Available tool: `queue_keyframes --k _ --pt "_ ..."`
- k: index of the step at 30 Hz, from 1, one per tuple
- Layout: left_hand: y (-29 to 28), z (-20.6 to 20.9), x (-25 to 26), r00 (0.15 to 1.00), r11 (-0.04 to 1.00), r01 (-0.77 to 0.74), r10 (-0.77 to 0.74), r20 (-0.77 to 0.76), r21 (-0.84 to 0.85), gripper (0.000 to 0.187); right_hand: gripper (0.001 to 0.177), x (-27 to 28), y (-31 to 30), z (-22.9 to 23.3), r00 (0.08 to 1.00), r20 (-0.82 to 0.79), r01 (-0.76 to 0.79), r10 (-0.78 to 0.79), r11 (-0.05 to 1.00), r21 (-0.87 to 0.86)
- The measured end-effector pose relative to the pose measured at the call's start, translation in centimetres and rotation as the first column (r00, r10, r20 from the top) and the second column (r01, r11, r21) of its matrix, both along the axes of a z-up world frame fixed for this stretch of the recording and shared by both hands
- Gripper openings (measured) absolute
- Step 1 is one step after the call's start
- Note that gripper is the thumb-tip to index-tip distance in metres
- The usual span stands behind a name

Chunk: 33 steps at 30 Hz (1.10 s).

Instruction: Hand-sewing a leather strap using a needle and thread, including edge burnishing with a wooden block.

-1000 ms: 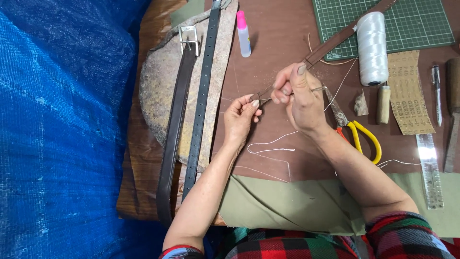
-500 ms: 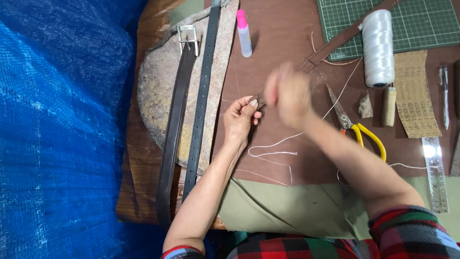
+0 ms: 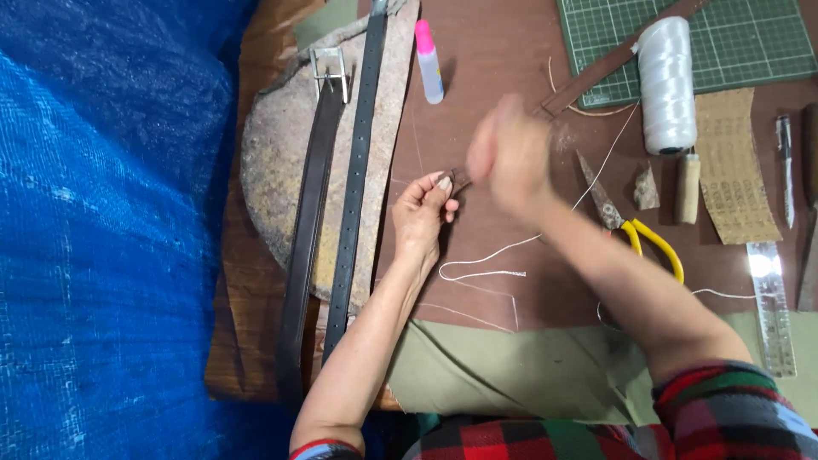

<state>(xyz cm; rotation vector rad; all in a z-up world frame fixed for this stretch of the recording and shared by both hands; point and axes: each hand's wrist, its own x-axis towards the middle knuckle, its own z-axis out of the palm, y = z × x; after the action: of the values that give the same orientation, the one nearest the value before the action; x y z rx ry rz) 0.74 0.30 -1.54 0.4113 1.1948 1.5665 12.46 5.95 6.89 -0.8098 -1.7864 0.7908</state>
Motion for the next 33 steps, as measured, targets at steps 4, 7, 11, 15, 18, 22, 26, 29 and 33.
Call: queue_keyframes --k 4,7,11,15,18,22,26,29,33 --pt "1.0 0.2 0.0 1.000 0.999 -0.021 0.022 -0.015 0.032 0.018 0.065 -1.8 -1.8 2.4 0.884 -0.459 -0.140 0.087 0.987 -0.084" --pt "0.3 0.1 -0.1 1.000 1.000 -0.018 0.018 -0.016 0.017 0.018 0.067 -1.9 -1.1 1.9 0.884 -0.459 -0.133 0.085 0.988 -0.074" --pt "0.1 0.2 -0.1 1.000 1.000 0.015 -0.015 -0.010 -0.002 0.018 0.062 -1.6 -0.4 3.1 0.974 -0.165 0.172 -0.157 0.982 0.084" --pt "0.1 -0.2 -0.2 0.999 1.000 0.006 -0.007 0.034 0.026 0.019 0.047 -1.1 -3.6 2.7 0.791 0.285 0.323 -0.542 0.765 0.557" --pt "0.6 0.6 -0.4 1.000 1.000 0.005 -0.005 0.010 0.025 0.020 0.038 -1.1 -2.5 2.4 0.294 0.353 0.086 -0.889 0.392 0.916" --pt "-0.3 -0.3 -0.1 1.000 1.000 0.024 -0.024 -0.011 0.008 0.020 0.050 -0.9 -0.5 -2.6 0.696 0.315 0.185 -0.645 0.585 0.789" --pt "0.0 -0.1 0.1 0.999 0.998 0.022 -0.020 -0.036 0.055 0.019 0.071 -2.8 -0.9 -0.2 0.966 -0.256 0.016 -0.040 0.995 -0.095" --pt "-0.5 1.3 0.1 1.000 0.999 0.017 -0.017 0.001 0.051 0.022 0.070 -2.6 -1.7 -2.0 0.932 -0.361 -0.067 -0.026 0.967 -0.245" --pt "-0.3 0.7 -0.1 0.998 0.994 0.037 -0.043 0.051 0.103 0.024 0.068 -2.0 -2.6 -0.1 0.896 -0.438 -0.019 -0.077 0.977 -0.211"
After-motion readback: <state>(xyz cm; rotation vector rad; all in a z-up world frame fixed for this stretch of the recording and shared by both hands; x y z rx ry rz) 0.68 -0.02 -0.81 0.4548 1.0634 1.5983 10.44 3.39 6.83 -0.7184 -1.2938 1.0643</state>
